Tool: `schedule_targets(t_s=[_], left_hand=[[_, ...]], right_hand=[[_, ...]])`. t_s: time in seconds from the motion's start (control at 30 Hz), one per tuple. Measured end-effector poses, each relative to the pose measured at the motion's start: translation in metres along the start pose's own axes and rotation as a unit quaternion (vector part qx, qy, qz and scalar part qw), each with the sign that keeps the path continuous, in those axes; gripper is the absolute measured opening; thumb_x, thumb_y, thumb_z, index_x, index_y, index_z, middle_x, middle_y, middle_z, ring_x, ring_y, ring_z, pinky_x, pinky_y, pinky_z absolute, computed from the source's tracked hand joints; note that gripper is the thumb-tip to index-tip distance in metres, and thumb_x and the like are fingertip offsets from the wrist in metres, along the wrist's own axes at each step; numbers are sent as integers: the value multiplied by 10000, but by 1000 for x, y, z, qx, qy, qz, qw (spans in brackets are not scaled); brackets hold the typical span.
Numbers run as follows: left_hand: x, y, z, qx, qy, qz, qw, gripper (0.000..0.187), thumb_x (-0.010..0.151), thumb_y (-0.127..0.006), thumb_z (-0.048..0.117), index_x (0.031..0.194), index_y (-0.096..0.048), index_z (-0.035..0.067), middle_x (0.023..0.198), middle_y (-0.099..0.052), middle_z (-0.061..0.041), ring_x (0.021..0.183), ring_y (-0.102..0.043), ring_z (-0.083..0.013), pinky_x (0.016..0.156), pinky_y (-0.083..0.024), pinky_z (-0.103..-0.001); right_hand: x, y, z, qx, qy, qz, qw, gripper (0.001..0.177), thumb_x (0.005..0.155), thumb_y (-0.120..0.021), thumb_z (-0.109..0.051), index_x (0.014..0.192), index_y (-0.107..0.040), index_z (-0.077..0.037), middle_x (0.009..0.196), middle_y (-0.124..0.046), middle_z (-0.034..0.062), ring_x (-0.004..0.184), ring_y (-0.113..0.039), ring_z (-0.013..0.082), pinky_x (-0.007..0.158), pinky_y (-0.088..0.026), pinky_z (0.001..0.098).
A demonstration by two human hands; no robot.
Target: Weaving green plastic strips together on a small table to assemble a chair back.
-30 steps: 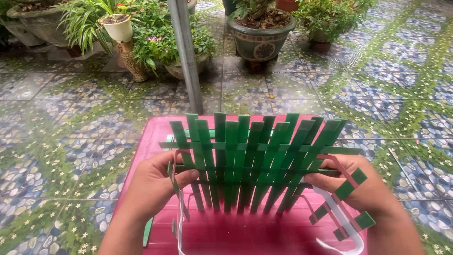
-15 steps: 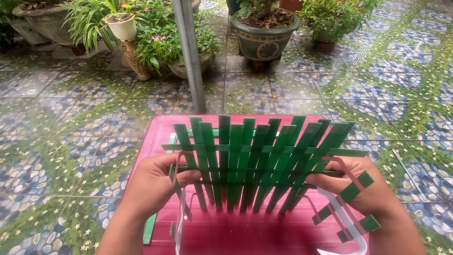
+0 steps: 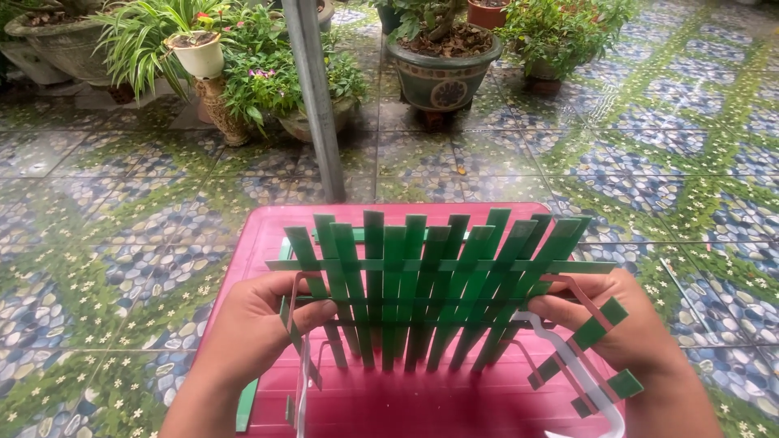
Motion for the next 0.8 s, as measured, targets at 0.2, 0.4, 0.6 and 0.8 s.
schedule_targets(t_s=[0.2, 0.4, 0.6, 0.8], left_hand=[[3, -1, -4, -8, -40, -1, 999, 129, 647, -736, 34, 764, -741, -20, 678, -714, -105, 621, -661, -196, 615, -553, -309], [3, -1, -2, -2, -51, -8, 999, 146, 643, -734, 60, 768, -748, -15, 683, -723, -102, 620, -670, -195, 610, -565, -312], [-4, 12, 5, -51, -18, 39, 998, 263, 581, -733, 28, 831, -715, -53, 732, -723, -171, 679, -689, -260, 683, -597, -356], [-4, 19, 8, -139, -228, 10, 964, 232, 728, -599, 42, 944, -649, -25, 828, -696, -137, 729, -652, -226, 672, -554, -340]], right_hand=[[-6, -7, -6, -1, -41, 2, 999, 80, 627, -753, 54, 658, -730, 124, 607, -683, 197, 596, -614, 264, 573, -465, 349], [2, -6, 3, -41, 35, -34, 998, 396, 652, -813, -67, 418, -502, 5, 466, -371, 29, 443, -358, 156, 443, -245, 290], [3, 7, 2, 10, 9, 1, 1000, 289, 632, -687, -54, 859, -749, 115, 674, -712, 223, 623, -624, 285, 605, -484, 377], [1, 12, 6, 243, 101, -10, 965, 217, 759, -492, 60, 916, -609, 155, 820, -646, 308, 723, -629, 409, 620, -525, 512]])
Point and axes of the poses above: each hand's wrist, its own x-axis towards the middle knuckle, its own y-axis out of the back of the hand, z = x × y, the point moved 6 cm from there along x, towards the middle knuckle
